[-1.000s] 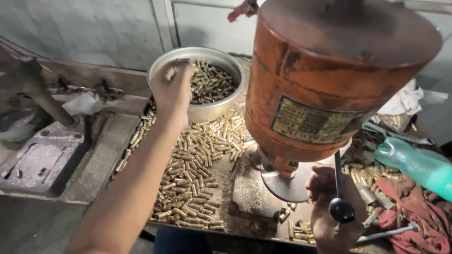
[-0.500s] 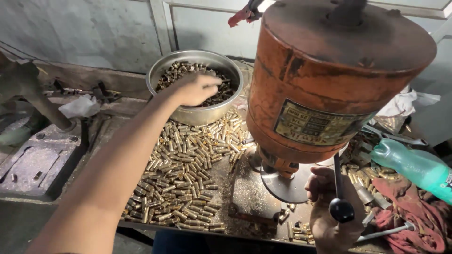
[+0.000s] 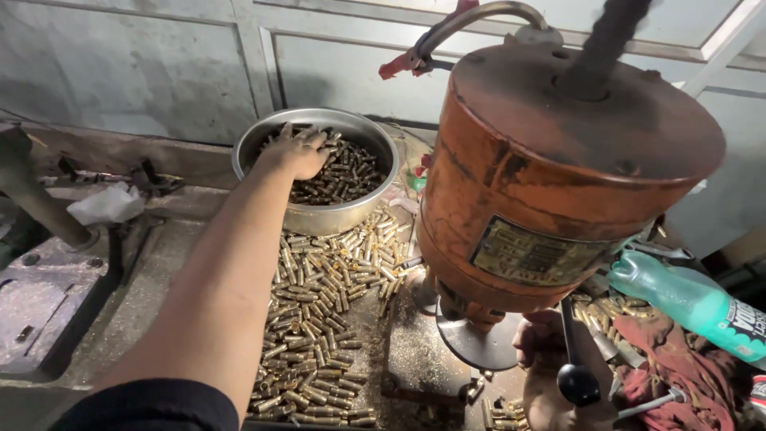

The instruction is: Picking up small metal pins, inserting them into an industrial machine for processing, and placing them into a collection bowl.

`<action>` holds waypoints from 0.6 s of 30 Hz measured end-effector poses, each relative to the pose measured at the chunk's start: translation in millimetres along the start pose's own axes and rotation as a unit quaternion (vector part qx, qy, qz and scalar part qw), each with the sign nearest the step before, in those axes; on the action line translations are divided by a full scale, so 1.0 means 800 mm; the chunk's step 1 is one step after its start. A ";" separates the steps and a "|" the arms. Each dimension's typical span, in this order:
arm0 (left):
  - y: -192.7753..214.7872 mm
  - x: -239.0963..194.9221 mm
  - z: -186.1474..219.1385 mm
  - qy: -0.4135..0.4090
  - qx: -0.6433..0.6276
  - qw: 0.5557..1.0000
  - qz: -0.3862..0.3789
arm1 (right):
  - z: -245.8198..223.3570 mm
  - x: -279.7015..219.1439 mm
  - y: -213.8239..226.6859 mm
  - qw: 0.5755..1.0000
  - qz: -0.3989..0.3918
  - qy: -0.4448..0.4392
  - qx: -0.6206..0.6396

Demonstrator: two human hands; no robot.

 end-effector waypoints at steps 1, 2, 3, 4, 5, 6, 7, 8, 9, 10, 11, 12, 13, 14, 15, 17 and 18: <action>0.018 -0.028 0.019 0.000 -0.001 1.000 -0.001 | 0.000 -0.001 -0.001 1.000 0.000 -0.001 -0.001; 0.035 -0.057 0.033 0.070 -0.050 0.996 -0.023 | -0.001 -0.001 -0.002 1.000 0.004 0.005 -0.002; 0.055 -0.087 0.046 0.141 -0.095 0.984 -0.043 | -0.001 -0.001 -0.005 1.000 0.009 0.011 -0.001; 0.053 -0.087 0.044 0.142 -0.094 0.984 -0.043 | -0.002 0.000 -0.008 1.000 0.009 0.011 0.001; 0.045 -0.087 0.046 0.130 -0.094 0.985 -0.066 | -0.004 -0.002 -0.010 1.000 0.010 0.016 0.002; 0.037 -0.088 0.047 0.119 -0.095 0.984 -0.089 | -0.006 -0.003 -0.012 1.000 0.010 0.022 0.004; 0.027 -0.080 0.041 0.120 -0.093 0.984 -0.089 | -0.008 -0.003 -0.015 1.000 0.011 0.022 0.006; 0.017 -0.070 0.040 0.037 0.016 0.995 -0.095 | -0.010 -0.004 -0.018 1.000 0.014 0.022 -0.001; 0.004 -0.063 0.039 -0.047 0.122 0.986 -0.099 | -0.013 -0.005 -0.021 1.000 0.016 0.021 -0.008; 0.007 -0.076 0.046 -0.046 0.123 0.986 -0.100 | -0.011 -0.006 -0.018 1.000 0.016 0.021 -0.007; 0.008 -0.088 0.054 -0.054 0.137 0.980 -0.131 | -0.008 -0.005 -0.014 1.000 0.016 0.015 -0.001; 0.009 -0.101 0.061 -0.063 0.151 0.973 -0.163 | -0.006 -0.005 -0.011 1.000 0.015 0.010 0.005; 0.011 -0.103 0.062 -0.062 0.152 0.973 -0.162 | -0.004 -0.004 -0.008 1.000 0.015 0.011 0.006; 0.013 -0.105 0.065 -0.108 0.190 0.963 -0.159 | -0.002 -0.004 -0.006 1.000 0.015 -0.002 0.004; 0.013 -0.107 0.071 -0.153 0.227 0.949 -0.154 | -0.001 -0.004 -0.003 1.000 0.013 -0.015 -0.001; 0.051 -0.135 0.089 -0.052 0.095 0.976 -0.189 | 0.007 -0.005 0.001 1.000 0.009 0.005 0.022; 0.069 -0.150 0.094 0.051 -0.040 0.974 -0.219 | 0.010 -0.005 0.002 0.999 0.005 0.025 0.045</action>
Point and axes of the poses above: each hand's wrist, its own x-axis towards the middle knuckle, its own y-axis out of the back of the hand, z = x × y, the point moved 3 cm from there along x, towards the middle knuckle, and after that the axes turned 4 degrees about -z, right-handed, at the moved point
